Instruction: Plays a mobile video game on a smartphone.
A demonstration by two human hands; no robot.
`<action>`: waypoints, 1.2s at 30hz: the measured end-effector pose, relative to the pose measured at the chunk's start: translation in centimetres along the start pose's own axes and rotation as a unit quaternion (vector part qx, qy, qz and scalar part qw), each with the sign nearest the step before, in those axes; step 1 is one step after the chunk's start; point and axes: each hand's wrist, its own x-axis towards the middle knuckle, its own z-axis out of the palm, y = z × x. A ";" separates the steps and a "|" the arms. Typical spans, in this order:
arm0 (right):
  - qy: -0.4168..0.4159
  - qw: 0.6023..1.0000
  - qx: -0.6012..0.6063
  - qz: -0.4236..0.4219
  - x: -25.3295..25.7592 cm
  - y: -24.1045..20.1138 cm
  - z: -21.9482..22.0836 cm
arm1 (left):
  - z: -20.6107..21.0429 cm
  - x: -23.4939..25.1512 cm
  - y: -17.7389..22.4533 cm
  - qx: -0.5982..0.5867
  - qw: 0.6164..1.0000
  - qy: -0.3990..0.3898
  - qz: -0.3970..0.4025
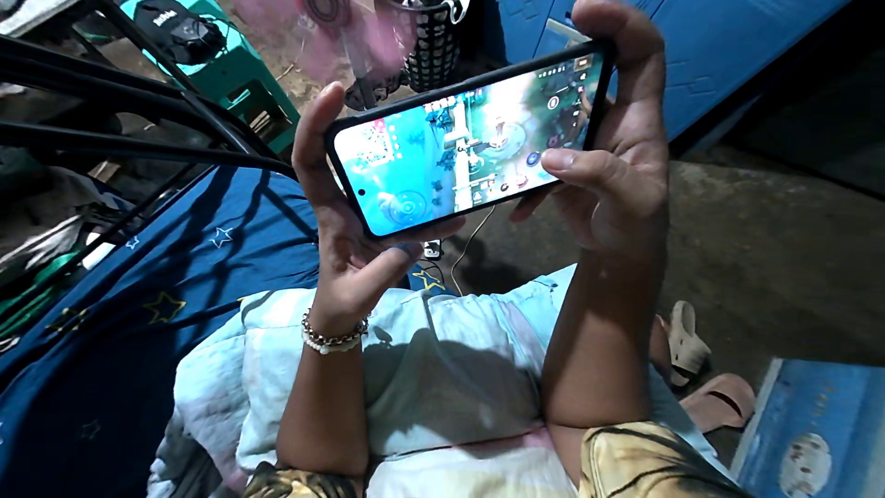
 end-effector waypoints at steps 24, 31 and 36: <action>-0.011 0.998 0.054 0.003 0.0 -0.2 0.0 | 0.2 -0.1 0.1 0.017 1.000 0.014 0.002; -0.013 0.999 0.047 0.000 -0.1 -0.2 0.1 | 0.1 -0.2 0.0 -0.013 0.999 0.025 -0.017; -0.013 0.999 0.034 -0.009 -0.1 0.0 -0.1 | 0.2 -0.1 -0.1 0.016 1.000 0.025 -0.004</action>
